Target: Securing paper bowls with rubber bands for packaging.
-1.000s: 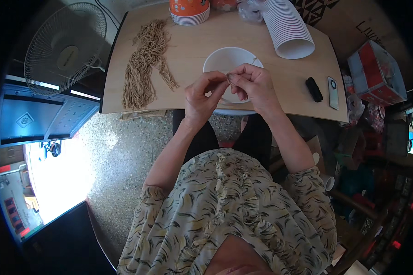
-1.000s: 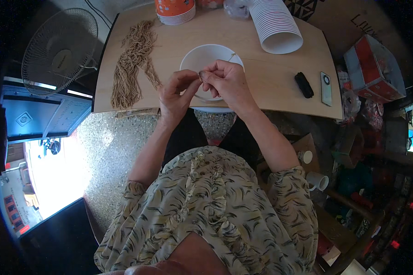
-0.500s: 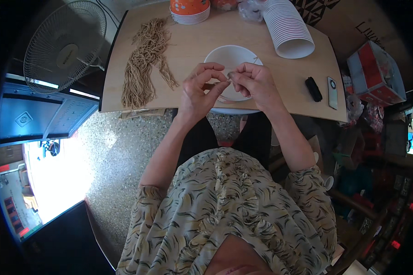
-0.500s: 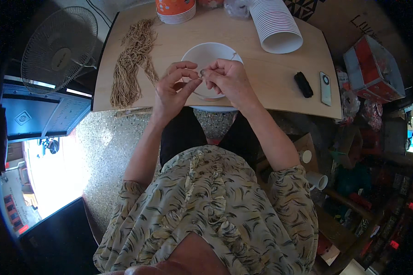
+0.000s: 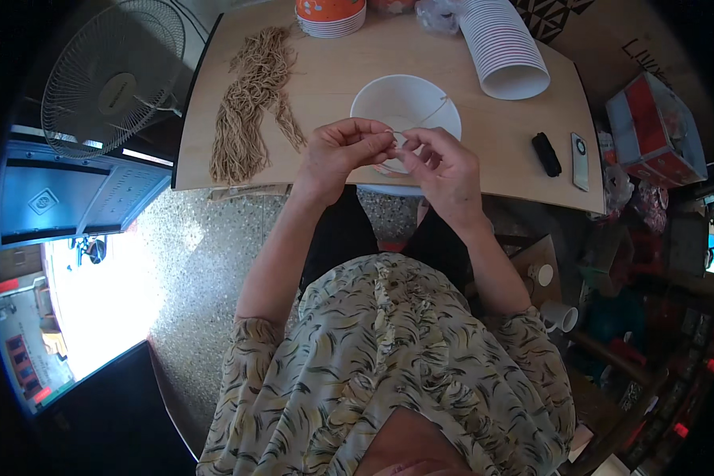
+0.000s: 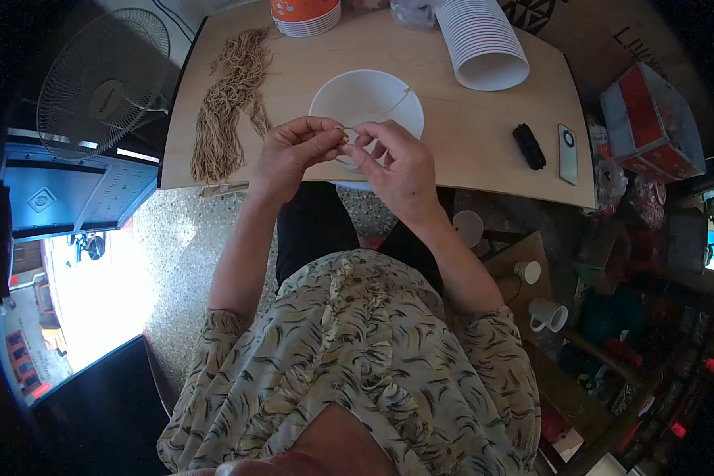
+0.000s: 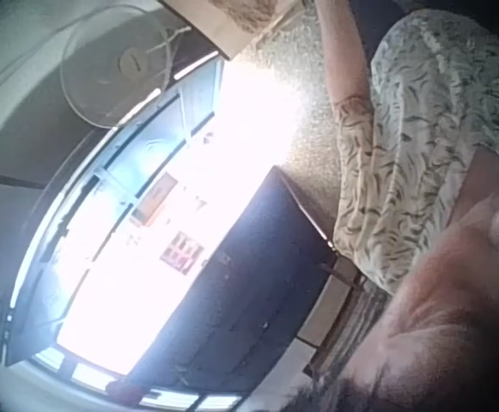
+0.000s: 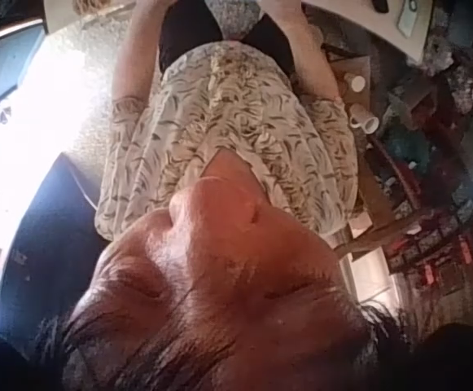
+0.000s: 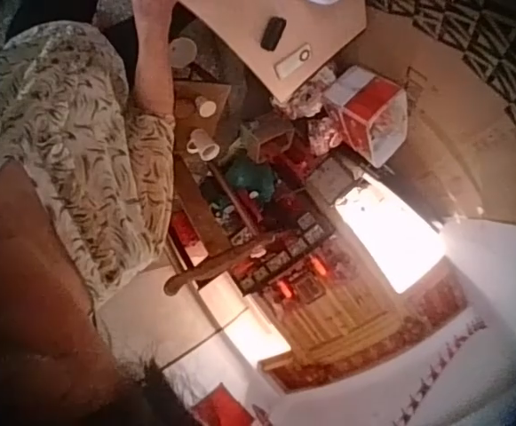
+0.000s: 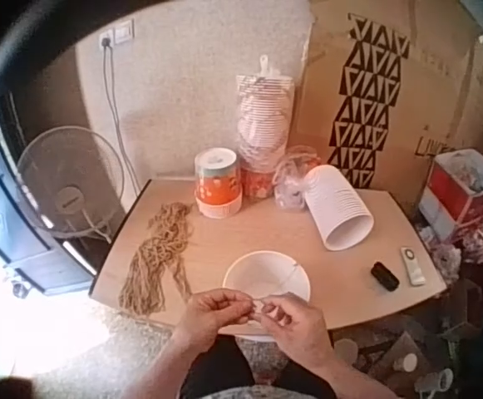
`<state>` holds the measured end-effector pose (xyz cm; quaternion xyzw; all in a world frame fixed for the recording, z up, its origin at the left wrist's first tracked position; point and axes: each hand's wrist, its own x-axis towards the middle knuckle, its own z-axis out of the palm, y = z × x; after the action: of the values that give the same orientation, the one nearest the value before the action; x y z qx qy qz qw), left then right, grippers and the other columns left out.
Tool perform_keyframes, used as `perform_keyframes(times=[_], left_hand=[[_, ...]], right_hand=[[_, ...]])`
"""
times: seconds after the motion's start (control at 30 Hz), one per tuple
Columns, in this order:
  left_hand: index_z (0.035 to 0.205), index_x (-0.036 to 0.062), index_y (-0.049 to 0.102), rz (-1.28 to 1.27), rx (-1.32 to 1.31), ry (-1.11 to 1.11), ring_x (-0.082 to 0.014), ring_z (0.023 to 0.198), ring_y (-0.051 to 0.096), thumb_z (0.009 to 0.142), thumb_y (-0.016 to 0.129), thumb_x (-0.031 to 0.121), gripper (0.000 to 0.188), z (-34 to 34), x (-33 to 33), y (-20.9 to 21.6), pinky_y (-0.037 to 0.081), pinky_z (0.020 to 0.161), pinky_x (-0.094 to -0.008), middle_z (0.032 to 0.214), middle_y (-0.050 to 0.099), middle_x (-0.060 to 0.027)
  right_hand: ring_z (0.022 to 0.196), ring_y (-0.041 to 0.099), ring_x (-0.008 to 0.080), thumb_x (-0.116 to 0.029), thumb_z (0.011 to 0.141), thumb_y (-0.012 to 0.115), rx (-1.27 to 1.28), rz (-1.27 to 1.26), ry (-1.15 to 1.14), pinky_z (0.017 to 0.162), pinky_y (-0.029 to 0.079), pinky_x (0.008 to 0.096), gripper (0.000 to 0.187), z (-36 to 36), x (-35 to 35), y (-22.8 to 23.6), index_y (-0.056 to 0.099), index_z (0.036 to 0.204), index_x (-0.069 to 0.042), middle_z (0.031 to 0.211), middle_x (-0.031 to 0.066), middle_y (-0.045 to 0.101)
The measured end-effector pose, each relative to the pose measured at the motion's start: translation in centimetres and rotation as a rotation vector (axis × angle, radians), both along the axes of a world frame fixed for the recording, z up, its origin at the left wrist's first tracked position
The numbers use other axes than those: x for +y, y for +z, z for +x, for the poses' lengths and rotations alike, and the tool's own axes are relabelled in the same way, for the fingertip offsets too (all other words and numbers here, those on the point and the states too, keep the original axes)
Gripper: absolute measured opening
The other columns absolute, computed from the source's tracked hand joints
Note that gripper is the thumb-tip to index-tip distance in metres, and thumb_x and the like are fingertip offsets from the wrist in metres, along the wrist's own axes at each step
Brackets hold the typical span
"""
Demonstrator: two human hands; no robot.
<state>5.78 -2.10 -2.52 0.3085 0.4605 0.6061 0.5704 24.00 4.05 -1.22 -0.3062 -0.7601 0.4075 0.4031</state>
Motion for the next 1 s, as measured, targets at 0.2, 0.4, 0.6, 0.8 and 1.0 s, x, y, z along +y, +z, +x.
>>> perform_keyframes(times=[0.2, 0.4, 0.6, 0.8, 1.0], left_hand=[[0.106, -0.004, 0.069, -0.002, 0.025, -0.027, -0.0145, 0.085, 0.07, 0.092, 0.07, 0.007, 0.017, 0.5, -0.1, 0.7, 0.058, 0.079, -0.0258, 0.094, 0.072, -0.01], [0.105, -0.0061, 0.068, 0.022, 0.016, -0.032, -0.0161, 0.086, 0.07, 0.092, 0.07, 0.007, 0.018, 0.7, -0.1, 0.4, 0.058, 0.083, -0.0276, 0.095, 0.072, -0.0108], [0.104, -0.007, 0.068, 0.006, 0.008, 0.003, -0.0161, 0.087, 0.07, 0.091, 0.07, 0.006, 0.019, 1.0, 0.0, 0.4, 0.057, 0.081, -0.0269, 0.093, 0.072, -0.0112], [0.101, -0.0066, 0.069, 0.061, 0.199, 0.033, -0.0138, 0.084, 0.07, 0.09, 0.07, 0.004, 0.016, 1.4, 0.0, 0.1, 0.057, 0.078, -0.0251, 0.09, 0.073, -0.0103], [0.101, -0.0068, 0.069, 0.032, 0.193, 0.025, -0.0143, 0.087, 0.071, 0.09, 0.069, 0.004, 0.016, 1.5, -0.1, 0.5, 0.057, 0.079, -0.0254, 0.091, 0.073, -0.0106]], right_hand=[[0.066, 0.064, 0.0145, -0.004, 0.085, 0.074, 0.011, 0.106, -0.018, 0.058, 0.05, 0.0263, 0.011, -0.1, 0.2, -0.6, 0.069, 0.094, -0.001, 0.083, 0.0067, 0.069], [0.069, 0.067, 0.0133, -0.002, 0.087, 0.072, 0.025, 0.039, -0.022, 0.062, 0.053, 0.0253, 0.007, 0.0, 0.1, -0.6, 0.067, 0.092, 0.001, 0.082, 0.0065, 0.069], [0.071, 0.068, 0.0126, -0.002, 0.089, 0.07, 0.038, 0.037, -0.001, 0.064, 0.054, 0.0249, 0.007, 0.1, 0.0, -0.4, 0.067, 0.093, 0.003, 0.082, 0.006, 0.068], [0.071, 0.066, 0.0101, -0.002, 0.091, 0.068, 0.007, -0.064, 0.044, 0.065, 0.053, 0.0241, 0.007, 0.2, 0.0, 0.2, 0.066, 0.096, 0.003, 0.082, 0.0047, 0.068], [0.072, 0.062, 0.0072, -0.002, 0.092, 0.065, 0.015, -0.178, 0.054, 0.067, 0.051, 0.0229, 0.006, 0.4, 0.2, -0.1, 0.066, 0.096, 0.004, 0.08, 0.0026, 0.067]])
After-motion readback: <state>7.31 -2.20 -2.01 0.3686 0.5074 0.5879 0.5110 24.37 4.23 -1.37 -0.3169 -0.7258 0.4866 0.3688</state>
